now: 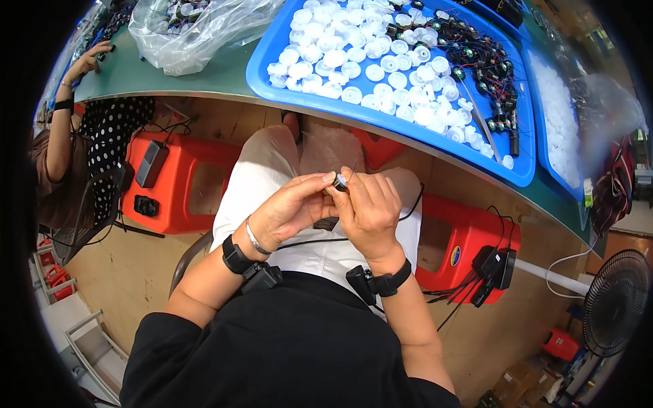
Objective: Manually assembling small electronic parts and plastic housings at a factory workstation.
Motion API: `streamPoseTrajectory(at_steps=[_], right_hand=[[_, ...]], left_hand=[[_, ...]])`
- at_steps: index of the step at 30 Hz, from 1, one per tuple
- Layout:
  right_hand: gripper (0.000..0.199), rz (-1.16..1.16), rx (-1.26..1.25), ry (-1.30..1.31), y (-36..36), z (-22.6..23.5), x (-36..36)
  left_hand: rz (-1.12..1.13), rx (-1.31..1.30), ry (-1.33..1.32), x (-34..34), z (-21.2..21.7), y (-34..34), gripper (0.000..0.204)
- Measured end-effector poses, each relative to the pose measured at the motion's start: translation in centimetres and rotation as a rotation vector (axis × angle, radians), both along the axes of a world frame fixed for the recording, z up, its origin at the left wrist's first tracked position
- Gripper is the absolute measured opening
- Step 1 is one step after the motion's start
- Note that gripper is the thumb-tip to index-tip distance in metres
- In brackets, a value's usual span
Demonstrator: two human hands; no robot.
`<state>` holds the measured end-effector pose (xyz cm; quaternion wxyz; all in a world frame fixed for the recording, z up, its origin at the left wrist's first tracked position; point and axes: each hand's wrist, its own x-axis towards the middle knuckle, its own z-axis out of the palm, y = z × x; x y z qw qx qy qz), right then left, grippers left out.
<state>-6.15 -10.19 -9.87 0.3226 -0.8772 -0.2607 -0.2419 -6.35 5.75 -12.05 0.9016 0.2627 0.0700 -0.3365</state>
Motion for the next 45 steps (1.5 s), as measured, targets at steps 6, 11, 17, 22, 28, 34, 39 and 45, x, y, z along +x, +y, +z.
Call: streamPoseTrajectory(at_steps=[6,11,17,22,28,34,39,45], right_hand=[[0.033,-0.01,0.262,0.356,0.7,1.1,-0.4],[0.031,0.107,0.754,0.751,-0.6,0.3,-0.6],[0.02,0.145,0.948,0.877,-0.4,1.0,-0.7],[0.02,0.171,0.952,0.894,-0.9,0.9,-0.5],[0.022,0.188,1.013,0.933,-0.9,0.8,-0.3],[0.029,0.108,0.734,0.625,-0.6,0.7,-0.3],[0.036,0.105,0.315,0.337,-1.0,1.5,-0.1],[0.034,0.176,0.201,0.278,-1.5,1.0,0.5]], left_hand=[[0.045,0.208,-0.097,0.3,0.8,0.5,0.024],[0.175,0.622,-0.463,-0.1,2.7,0.4,0.025],[0.365,1.021,-0.97,-0.6,3.0,0.0,0.03],[0.363,1.013,-0.99,-0.6,3.2,0.0,0.028],[0.293,0.635,-0.581,-0.6,2.8,-0.5,0.025],[0.109,0.338,-0.277,-0.1,2.4,0.2,0.025],[0.049,0.295,-0.207,-0.1,1.7,0.6,0.026],[0.063,0.312,-0.2,-0.2,1.6,0.4,0.025]])
